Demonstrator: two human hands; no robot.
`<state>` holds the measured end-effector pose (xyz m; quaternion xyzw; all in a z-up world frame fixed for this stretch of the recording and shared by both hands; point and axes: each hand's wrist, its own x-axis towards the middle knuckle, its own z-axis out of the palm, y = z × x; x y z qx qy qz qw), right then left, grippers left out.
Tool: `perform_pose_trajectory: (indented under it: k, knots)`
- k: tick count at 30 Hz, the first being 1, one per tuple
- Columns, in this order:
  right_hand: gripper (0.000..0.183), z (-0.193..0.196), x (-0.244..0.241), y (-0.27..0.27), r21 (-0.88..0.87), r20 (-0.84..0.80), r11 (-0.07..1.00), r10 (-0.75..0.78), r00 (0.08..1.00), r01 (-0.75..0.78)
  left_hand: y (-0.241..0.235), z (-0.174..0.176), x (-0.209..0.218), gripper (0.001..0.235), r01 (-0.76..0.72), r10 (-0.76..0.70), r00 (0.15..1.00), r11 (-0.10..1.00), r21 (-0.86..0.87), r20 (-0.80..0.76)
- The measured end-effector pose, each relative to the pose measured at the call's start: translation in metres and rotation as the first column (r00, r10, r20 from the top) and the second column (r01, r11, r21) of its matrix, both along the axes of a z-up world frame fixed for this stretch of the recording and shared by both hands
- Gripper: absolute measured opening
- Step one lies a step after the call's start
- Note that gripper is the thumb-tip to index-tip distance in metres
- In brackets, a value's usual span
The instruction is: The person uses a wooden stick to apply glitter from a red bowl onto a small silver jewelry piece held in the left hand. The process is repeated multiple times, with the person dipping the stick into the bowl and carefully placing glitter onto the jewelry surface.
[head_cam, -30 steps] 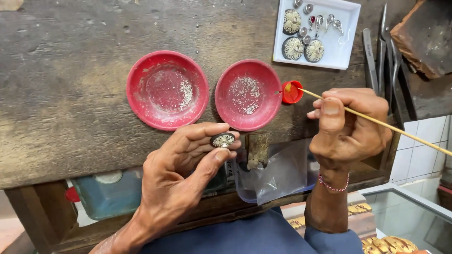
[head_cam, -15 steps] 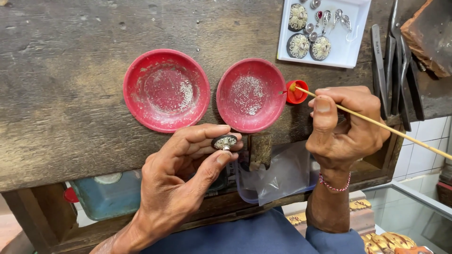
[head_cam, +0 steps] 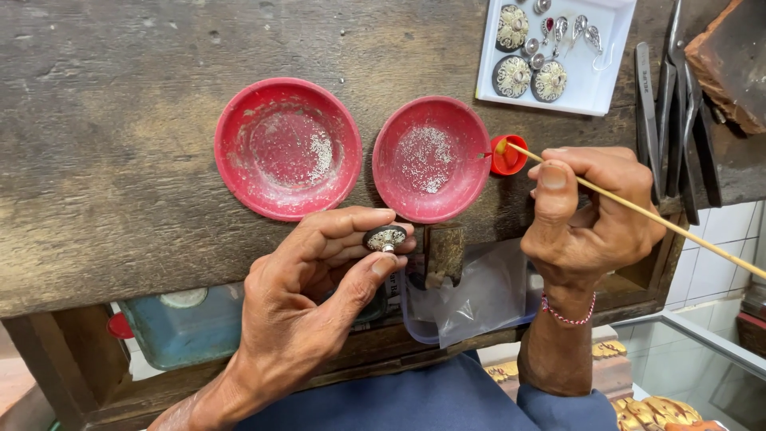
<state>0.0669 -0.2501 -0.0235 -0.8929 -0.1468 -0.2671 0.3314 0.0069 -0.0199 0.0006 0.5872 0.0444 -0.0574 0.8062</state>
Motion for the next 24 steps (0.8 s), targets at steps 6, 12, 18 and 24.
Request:
perform_pose_trajectory:
  k: [6,12,18,24]
  knots:
    - [0.021,0.001,-0.003,0.004,0.173,0.024,0.984,-0.038,0.999,0.033,0.002,0.000,-0.001,0.030,0.016,-0.016,1.000,0.999,-0.038,-0.001]
    - [0.031,0.000,-0.005,0.015,0.415,0.040,0.908,0.047,0.998,-0.060,0.006,0.001,-0.002,0.029,0.018,-0.018,0.999,1.000,0.008,0.041]
    - [0.031,0.003,-0.033,0.043,0.566,-0.105,0.819,0.192,0.976,-0.100,0.014,-0.003,-0.006,0.030,0.050,-0.052,0.997,0.998,0.021,0.057]
    - [0.030,-0.005,-0.035,0.059,0.548,-0.042,0.807,0.287,0.957,-0.219,0.015,-0.003,-0.007,0.030,0.057,-0.058,0.998,0.998,0.006,0.027]
